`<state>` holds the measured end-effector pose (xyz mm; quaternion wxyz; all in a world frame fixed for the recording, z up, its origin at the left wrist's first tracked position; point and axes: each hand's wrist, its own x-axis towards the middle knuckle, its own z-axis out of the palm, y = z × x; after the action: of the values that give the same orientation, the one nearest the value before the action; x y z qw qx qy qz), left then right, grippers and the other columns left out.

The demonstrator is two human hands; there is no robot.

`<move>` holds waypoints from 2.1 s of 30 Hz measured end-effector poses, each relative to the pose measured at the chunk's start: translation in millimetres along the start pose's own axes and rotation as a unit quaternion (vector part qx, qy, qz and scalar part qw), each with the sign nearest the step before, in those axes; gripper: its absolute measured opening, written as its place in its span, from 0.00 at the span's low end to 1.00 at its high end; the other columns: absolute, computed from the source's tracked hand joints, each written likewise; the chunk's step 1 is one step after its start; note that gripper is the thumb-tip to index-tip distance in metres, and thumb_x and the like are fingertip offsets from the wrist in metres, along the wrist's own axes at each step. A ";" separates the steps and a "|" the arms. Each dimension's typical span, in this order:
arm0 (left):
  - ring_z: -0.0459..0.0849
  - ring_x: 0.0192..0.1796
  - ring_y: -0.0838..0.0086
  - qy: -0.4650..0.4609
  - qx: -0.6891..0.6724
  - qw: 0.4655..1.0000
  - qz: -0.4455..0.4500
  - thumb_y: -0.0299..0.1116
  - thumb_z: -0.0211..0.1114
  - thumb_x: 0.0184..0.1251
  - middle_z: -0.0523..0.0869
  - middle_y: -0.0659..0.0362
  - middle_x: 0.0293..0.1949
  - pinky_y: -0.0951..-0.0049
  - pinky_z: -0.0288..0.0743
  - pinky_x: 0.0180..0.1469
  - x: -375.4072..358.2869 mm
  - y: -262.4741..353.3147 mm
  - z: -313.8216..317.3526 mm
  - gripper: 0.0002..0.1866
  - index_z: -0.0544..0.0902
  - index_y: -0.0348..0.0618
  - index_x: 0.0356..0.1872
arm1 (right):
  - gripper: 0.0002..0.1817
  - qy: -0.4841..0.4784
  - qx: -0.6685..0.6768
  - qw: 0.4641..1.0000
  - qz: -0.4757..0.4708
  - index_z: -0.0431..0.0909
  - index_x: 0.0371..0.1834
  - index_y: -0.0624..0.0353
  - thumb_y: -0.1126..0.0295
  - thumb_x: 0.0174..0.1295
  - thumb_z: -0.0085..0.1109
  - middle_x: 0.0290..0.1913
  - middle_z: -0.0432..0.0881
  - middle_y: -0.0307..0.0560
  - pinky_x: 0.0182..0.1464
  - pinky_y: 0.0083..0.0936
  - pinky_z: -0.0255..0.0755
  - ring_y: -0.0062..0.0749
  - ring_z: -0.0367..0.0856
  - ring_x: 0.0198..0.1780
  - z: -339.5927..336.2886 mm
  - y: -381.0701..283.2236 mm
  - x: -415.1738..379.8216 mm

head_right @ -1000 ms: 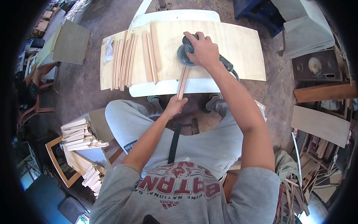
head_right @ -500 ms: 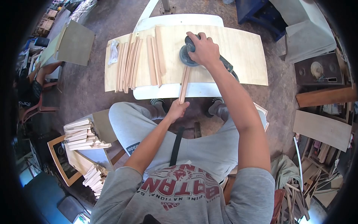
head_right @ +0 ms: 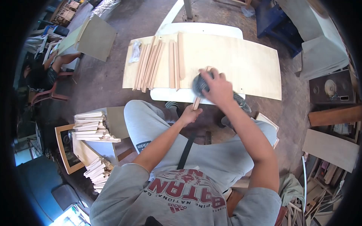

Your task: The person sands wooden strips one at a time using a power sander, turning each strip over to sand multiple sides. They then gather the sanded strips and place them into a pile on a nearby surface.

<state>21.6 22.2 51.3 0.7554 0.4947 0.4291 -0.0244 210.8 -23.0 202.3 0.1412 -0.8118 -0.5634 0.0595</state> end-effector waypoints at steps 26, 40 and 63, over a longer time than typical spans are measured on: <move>0.87 0.58 0.46 0.328 0.497 0.800 0.073 0.52 0.69 0.63 0.88 0.43 0.55 0.51 0.80 0.61 35.3 113.4 -106.6 0.30 0.81 0.42 0.61 | 0.46 0.029 -0.090 0.978 0.188 0.69 0.77 0.28 0.63 0.51 0.74 0.69 0.77 0.50 0.50 0.47 0.87 0.54 0.86 0.57 -21.5 117.1 4.2; 0.68 0.24 0.83 0.162 0.039 0.974 0.156 0.43 0.53 0.82 0.75 0.67 0.26 0.78 0.62 0.26 -7.7 60.7 -70.3 0.14 0.79 0.44 0.45 | 0.44 0.037 -0.045 0.983 0.175 0.72 0.76 0.30 0.62 0.50 0.73 0.66 0.79 0.52 0.52 0.48 0.86 0.57 0.85 0.57 -27.1 108.5 -2.4; 0.78 0.30 0.71 0.023 0.125 0.987 0.095 0.53 0.49 0.87 0.79 0.59 0.27 0.64 0.75 0.38 12.3 -18.5 -18.1 0.27 0.78 0.37 0.38 | 0.44 -0.011 -0.101 0.995 -0.024 0.72 0.73 0.28 0.64 0.48 0.78 0.62 0.80 0.47 0.47 0.46 0.88 0.52 0.86 0.53 -11.5 18.6 78.9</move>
<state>9.6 31.4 27.0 0.6769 0.6238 0.3908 0.0054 258.7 42.6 212.7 0.0536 -0.8076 -0.5872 0.0082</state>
